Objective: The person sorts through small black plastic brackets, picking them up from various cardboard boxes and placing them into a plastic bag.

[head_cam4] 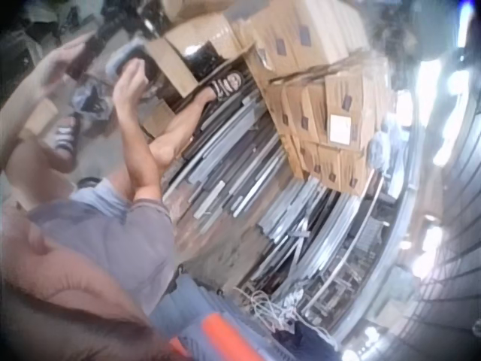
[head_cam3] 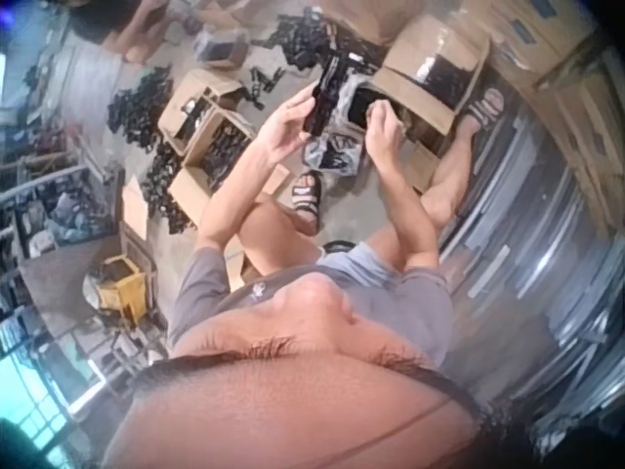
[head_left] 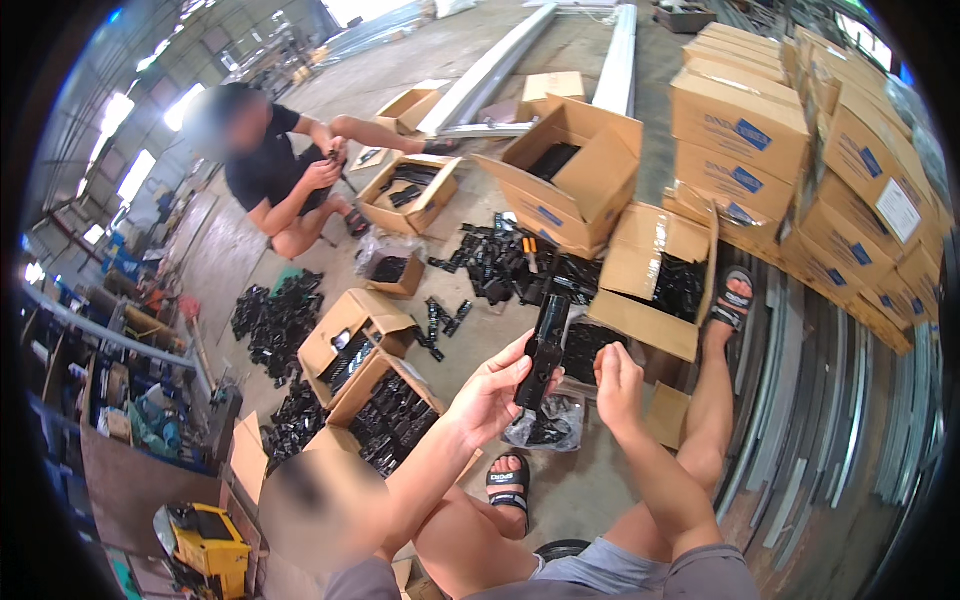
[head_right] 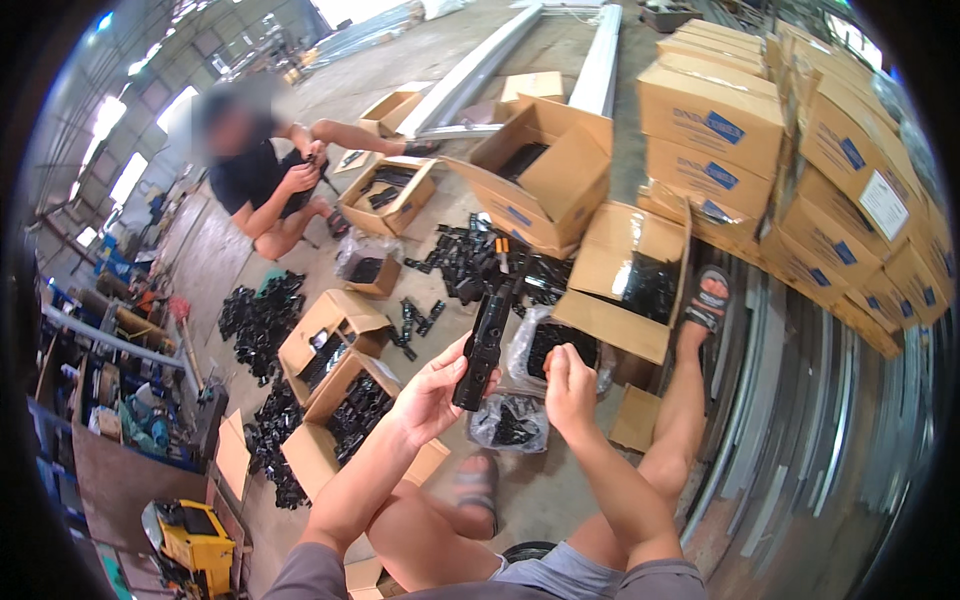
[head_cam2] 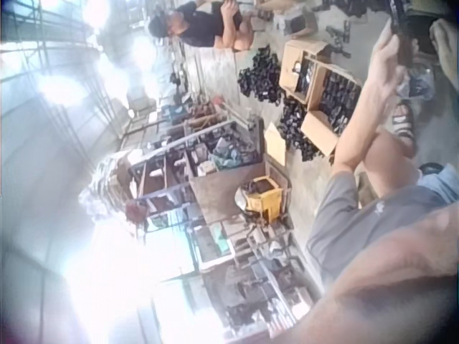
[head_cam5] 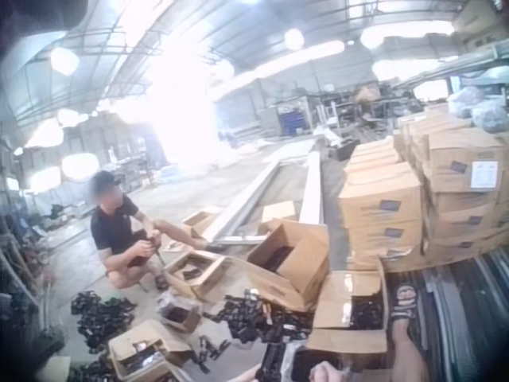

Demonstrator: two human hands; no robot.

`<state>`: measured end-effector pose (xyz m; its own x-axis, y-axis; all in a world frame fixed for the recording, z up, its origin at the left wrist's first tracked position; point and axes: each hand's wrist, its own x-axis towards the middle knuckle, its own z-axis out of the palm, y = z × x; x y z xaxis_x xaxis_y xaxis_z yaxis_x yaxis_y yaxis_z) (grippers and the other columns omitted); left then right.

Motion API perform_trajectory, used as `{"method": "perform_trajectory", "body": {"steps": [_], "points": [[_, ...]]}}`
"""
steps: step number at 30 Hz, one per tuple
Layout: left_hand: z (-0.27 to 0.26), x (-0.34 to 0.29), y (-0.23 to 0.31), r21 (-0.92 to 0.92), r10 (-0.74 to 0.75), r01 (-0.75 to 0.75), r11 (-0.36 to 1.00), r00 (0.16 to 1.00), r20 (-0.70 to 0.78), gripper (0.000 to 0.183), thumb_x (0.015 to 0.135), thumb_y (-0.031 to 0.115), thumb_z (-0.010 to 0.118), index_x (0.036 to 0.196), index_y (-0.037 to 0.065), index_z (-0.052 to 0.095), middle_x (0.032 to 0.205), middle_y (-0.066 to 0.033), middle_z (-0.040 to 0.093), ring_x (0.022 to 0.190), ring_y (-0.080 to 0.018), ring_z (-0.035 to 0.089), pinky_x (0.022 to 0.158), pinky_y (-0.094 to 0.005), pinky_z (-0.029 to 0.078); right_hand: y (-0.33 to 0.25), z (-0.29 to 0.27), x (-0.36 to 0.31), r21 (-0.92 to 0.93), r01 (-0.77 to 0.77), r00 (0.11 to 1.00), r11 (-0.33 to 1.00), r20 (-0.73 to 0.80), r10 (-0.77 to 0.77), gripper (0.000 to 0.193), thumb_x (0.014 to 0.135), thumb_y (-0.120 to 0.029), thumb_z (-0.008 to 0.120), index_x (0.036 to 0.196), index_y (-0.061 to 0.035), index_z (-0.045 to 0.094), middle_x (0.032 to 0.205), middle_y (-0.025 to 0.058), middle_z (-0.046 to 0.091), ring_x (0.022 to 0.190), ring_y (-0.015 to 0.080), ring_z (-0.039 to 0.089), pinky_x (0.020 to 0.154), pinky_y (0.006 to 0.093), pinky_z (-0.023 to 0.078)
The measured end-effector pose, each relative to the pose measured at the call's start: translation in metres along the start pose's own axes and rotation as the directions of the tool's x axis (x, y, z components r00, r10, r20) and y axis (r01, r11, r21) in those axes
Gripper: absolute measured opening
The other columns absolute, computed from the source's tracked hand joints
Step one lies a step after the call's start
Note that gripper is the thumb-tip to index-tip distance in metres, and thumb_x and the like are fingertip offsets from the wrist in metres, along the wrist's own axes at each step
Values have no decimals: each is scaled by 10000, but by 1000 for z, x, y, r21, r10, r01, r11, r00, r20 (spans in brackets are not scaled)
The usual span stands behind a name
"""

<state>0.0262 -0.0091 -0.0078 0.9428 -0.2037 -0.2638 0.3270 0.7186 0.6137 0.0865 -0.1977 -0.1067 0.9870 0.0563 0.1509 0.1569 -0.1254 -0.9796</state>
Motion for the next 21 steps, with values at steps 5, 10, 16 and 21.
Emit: {"method": "perform_trajectory", "body": {"steps": [5,10,16,21], "points": [[-2,-31,34,-150,144,-128,980,985,100,687,857,133,766,1443,47,416,1190,-159,610,1057,-306,668,950,-404,584,19,12,-3,-23,-39,998,999,57,40,364,1048,-225,453,775,-10,564,626,101,561,578,196,558,582,354,436],[-5,-75,56,-85,314,-311,947,949,30,731,832,120,790,1458,67,416,1192,-172,638,1045,-318,688,941,-422,573,21,19,-4,-14,-56,991,998,119,58,380,1048,-209,471,730,-20,554,555,25,480,505,93,451,495,301,364],[-115,-151,54,883,743,-115,455,595,-306,571,800,59,791,1345,125,635,1099,-109,745,936,-150,703,865,-314,542,31,27,-14,-154,-67,969,986,225,101,395,1059,-251,473,761,-10,570,548,32,500,491,116,493,482,300,387],[-241,-234,23,819,790,528,226,392,-471,562,738,81,790,1281,178,684,1056,-193,729,893,-287,720,839,-375,547,40,39,-21,-241,-58,936,969,324,137,378,1051,-246,488,784,2,589,567,48,541,511,122,533,503,303,411]]}}
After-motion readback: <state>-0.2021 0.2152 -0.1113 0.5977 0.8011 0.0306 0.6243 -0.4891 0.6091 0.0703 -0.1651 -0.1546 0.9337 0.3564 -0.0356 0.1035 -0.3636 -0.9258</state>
